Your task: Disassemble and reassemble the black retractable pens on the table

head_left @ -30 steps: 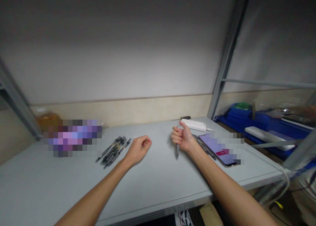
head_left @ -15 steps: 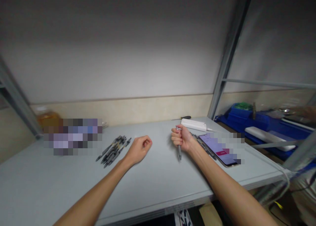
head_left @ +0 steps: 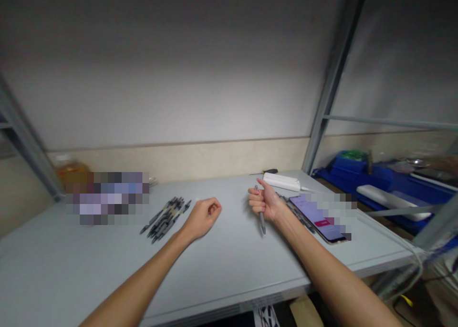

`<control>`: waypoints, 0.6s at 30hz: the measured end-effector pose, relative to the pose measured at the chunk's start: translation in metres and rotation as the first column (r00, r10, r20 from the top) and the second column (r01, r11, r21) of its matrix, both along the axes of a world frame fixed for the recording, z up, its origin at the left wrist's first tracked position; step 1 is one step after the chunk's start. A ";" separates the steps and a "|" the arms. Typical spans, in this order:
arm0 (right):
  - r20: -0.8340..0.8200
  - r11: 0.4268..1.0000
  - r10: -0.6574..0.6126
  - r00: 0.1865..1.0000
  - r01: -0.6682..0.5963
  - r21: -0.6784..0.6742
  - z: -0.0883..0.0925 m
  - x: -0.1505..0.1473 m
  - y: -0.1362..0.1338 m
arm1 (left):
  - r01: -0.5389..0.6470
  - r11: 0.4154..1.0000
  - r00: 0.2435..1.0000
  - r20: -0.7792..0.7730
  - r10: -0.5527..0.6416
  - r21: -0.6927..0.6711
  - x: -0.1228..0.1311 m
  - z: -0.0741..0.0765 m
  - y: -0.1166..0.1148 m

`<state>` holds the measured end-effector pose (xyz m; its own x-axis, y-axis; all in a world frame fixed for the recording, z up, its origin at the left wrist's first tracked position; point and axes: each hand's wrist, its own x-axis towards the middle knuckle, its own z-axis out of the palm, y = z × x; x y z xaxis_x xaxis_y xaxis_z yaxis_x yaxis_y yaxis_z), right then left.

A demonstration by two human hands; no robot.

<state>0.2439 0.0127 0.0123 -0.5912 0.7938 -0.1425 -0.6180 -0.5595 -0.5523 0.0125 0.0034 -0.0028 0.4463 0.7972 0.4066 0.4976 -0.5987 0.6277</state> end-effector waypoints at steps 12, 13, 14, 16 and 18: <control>-0.006 1.000 0.017 1.000 -0.018 -0.021 -0.001 0.002 -0.001 | 0.001 1.000 1.000 0.001 -0.001 -0.008 0.000 0.000 0.000; -0.005 0.999 0.023 1.000 -0.023 -0.023 -0.001 0.002 -0.001 | 0.000 1.000 1.000 0.001 0.000 -0.008 0.000 0.001 0.000; -0.003 0.999 0.028 1.000 -0.028 -0.025 -0.001 0.001 -0.001 | 0.000 1.000 1.000 0.001 0.000 -0.009 0.000 0.001 0.000; 0.004 0.999 0.039 0.999 -0.039 -0.023 -0.002 0.002 0.000 | 0.001 1.000 1.000 -0.001 -0.001 -0.007 0.000 0.001 0.000; 0.005 0.999 0.045 0.999 -0.045 -0.016 -0.004 0.003 0.002 | 0.000 1.000 1.000 -0.002 0.000 -0.005 0.000 0.001 -0.001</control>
